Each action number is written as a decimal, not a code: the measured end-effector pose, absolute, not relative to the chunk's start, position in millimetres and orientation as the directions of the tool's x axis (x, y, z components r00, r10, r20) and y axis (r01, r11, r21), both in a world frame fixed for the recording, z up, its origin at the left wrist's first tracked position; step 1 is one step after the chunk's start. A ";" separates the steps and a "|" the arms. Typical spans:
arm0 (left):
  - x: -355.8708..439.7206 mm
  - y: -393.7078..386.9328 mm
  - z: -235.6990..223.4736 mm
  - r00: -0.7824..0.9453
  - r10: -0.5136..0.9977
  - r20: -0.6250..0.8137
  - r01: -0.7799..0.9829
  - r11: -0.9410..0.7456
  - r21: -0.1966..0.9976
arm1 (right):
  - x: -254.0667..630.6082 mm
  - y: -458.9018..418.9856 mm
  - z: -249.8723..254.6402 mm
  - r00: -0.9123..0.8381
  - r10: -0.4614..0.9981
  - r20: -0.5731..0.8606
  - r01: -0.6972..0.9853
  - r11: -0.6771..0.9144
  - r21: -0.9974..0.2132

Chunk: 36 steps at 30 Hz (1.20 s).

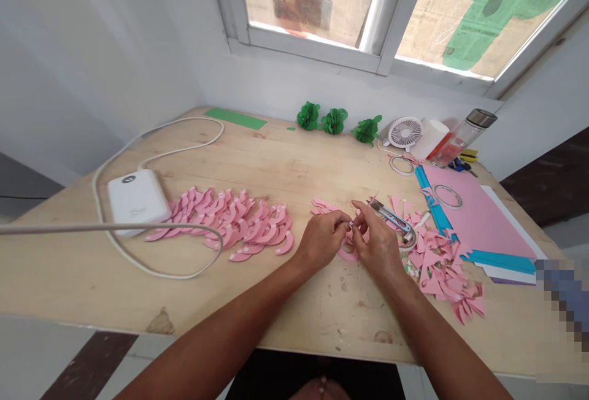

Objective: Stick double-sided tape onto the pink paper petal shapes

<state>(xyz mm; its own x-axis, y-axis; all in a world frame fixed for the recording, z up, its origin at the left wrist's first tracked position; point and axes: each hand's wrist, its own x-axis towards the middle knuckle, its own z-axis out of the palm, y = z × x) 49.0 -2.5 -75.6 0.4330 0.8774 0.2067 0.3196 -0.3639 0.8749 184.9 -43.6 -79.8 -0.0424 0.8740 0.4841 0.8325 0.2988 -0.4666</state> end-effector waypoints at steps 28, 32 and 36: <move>50.9 0.6 -83.7 0.315 0.937 0.149 0.176 -0.212 0.961 | 181.3 -45.2 -75.4 0.044 0.893 0.449 0.796 0.241 -0.556; 52.2 3.5 -86.1 0.327 0.944 0.041 -0.003 -0.043 0.999 | 181.5 -45.5 -73.7 0.090 0.888 0.450 0.776 0.221 -0.591; 53.7 3.9 -81.0 0.339 0.934 -0.114 -0.162 0.177 0.971 | 180.6 -46.3 -70.3 0.136 0.858 0.495 0.766 0.226 -0.602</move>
<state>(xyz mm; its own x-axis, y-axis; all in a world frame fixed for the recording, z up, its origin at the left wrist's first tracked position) 53.7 3.9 -81.0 0.3394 0.9337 -0.1139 -0.1616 0.1772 0.9708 180.6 -46.3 -70.3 0.1364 0.8581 0.4951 0.7659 0.2257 -0.6020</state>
